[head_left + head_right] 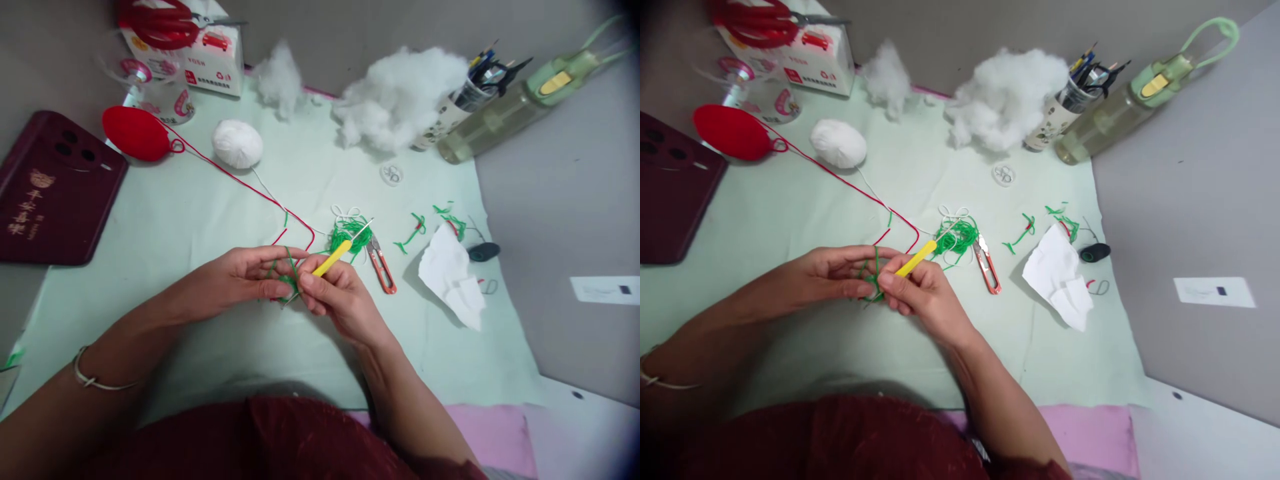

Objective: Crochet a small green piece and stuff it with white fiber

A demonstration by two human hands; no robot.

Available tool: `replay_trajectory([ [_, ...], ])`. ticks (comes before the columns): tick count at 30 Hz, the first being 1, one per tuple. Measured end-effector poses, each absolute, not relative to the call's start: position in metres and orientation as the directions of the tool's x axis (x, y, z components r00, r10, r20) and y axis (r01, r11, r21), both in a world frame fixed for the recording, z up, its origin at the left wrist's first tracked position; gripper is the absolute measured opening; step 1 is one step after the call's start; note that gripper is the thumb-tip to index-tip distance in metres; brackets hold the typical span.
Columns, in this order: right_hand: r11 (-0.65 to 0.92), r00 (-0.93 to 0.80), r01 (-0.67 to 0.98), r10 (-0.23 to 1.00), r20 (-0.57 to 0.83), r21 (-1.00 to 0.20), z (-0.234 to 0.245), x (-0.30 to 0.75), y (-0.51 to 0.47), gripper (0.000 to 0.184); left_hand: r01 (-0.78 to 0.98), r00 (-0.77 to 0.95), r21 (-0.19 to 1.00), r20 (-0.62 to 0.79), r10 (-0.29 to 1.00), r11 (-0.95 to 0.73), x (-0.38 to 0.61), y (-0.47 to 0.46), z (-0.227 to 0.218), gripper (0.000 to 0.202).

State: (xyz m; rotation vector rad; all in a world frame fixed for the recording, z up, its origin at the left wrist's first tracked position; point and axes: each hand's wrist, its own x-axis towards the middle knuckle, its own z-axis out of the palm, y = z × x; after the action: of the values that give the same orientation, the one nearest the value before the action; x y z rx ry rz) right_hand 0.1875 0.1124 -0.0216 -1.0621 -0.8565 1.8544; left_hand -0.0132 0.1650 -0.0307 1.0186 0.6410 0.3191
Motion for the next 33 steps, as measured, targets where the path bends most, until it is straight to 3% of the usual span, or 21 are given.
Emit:
replay_trajectory([
  [4, -0.434, -0.315, -0.264, 0.883, -0.348, -0.862, -0.022, 0.187, 0.11, 0.033, 0.056, 0.742, 0.891, -0.34, 0.578, 0.452, -0.008, 0.16, -0.029, 0.047],
  [11, -0.458, -0.275, -0.218, 0.876, -0.396, -0.862, -0.027, 0.184, 0.108, 0.037, 0.29, 0.565, 0.928, -0.364, 0.74, 0.234, 0.008, 0.148, -0.03, 0.037],
  [23, -0.517, -0.288, -0.26, 0.848, -0.446, -0.815, -0.031, 0.186, 0.111, 0.034, 0.343, 0.587, 0.925, -0.346, 0.732, 0.162, 0.009, 0.152, -0.035, 0.015],
  [27, -0.52, -0.277, -0.339, 0.852, -0.445, -0.784, -0.031, 0.188, 0.114, 0.034, 0.24, 0.547, 0.936, -0.348, 0.761, 0.256, 0.011, 0.151, -0.036, 0.025],
  [33, -0.533, -0.339, -0.502, 0.846, -0.412, -0.682, -0.025, 0.193, 0.116, 0.024, 0.028, 0.634, 0.912, -0.333, 0.698, 0.409, 0.002, 0.157, -0.029, 0.043],
])
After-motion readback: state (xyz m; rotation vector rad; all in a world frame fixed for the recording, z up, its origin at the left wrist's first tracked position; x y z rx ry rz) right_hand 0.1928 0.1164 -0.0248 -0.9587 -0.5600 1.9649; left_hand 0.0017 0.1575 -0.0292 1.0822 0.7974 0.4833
